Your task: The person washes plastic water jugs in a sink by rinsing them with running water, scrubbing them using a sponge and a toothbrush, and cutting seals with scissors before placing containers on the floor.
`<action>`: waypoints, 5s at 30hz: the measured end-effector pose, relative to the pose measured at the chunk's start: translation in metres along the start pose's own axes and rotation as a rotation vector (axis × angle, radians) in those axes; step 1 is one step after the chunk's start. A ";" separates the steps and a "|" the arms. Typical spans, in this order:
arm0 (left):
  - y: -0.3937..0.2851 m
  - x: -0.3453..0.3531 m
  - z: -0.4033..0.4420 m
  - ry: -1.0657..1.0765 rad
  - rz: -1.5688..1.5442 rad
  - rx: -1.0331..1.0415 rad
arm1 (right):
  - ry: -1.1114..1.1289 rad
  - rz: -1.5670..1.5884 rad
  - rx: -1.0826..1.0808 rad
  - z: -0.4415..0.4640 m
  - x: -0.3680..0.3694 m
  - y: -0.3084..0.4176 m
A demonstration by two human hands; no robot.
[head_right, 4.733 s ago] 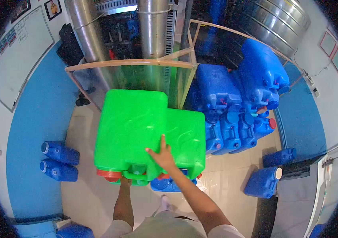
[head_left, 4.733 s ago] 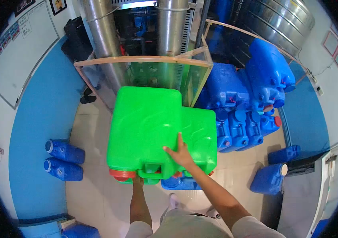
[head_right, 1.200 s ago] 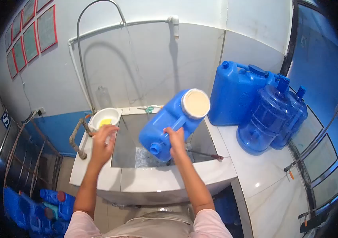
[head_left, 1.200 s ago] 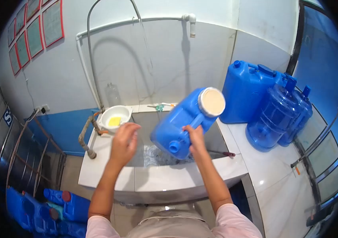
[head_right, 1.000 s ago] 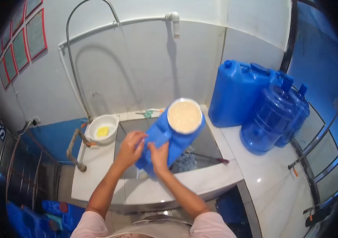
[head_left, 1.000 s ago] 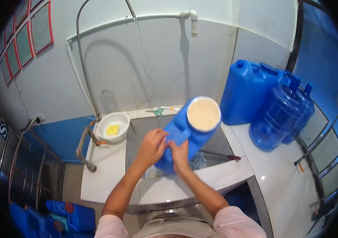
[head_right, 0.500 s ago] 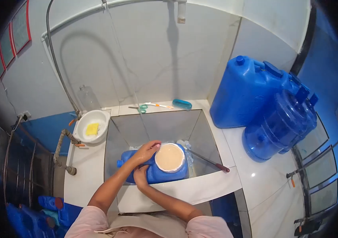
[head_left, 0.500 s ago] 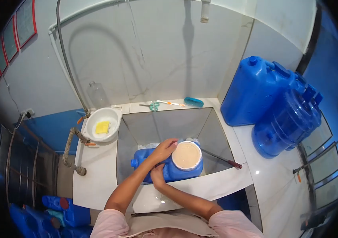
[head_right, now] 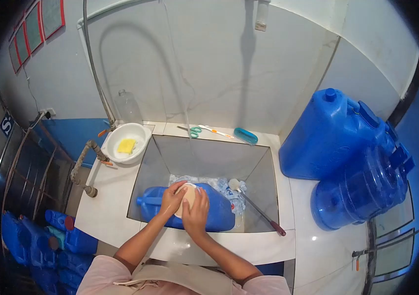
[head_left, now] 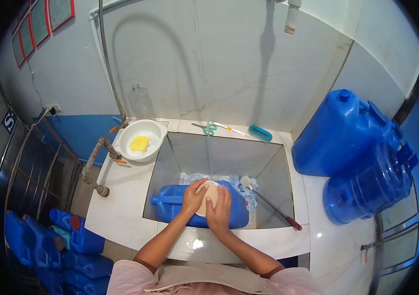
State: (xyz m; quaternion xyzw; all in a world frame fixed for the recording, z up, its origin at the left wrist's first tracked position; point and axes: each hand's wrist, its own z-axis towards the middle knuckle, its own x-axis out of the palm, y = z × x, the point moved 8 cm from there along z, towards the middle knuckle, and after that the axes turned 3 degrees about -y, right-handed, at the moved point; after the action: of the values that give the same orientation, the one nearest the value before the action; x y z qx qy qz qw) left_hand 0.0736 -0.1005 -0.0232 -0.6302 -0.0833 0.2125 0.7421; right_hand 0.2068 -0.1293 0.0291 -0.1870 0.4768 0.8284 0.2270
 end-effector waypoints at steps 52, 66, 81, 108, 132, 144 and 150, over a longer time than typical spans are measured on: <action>-0.043 -0.009 -0.005 0.265 0.464 0.007 | 0.403 0.737 0.596 0.089 0.017 -0.118; 0.015 -0.033 -0.073 0.066 0.036 -0.700 | 0.706 0.504 0.165 0.084 0.087 0.009; -0.096 -0.132 -0.022 -0.230 -0.298 -0.089 | 1.123 0.952 0.474 0.009 0.019 0.083; -0.115 -0.086 0.006 -0.124 -0.205 -0.158 | 1.054 1.668 0.864 0.004 0.035 0.063; -0.125 -0.069 0.036 0.138 0.326 0.016 | 0.175 0.263 -0.328 0.115 -0.003 0.080; -0.079 -0.092 0.050 -0.130 -0.229 0.171 | -0.133 -0.264 0.394 0.154 0.023 -0.197; -0.062 -0.137 0.078 -0.282 -0.443 0.113 | 0.373 -0.570 0.298 0.163 0.056 -0.266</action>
State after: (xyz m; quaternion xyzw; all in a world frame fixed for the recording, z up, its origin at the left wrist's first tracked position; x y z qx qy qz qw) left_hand -0.0667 -0.0954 0.0722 -0.5186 -0.3097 0.1351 0.7854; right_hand 0.2931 0.1421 -0.1105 -0.4248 0.5543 0.6050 0.3825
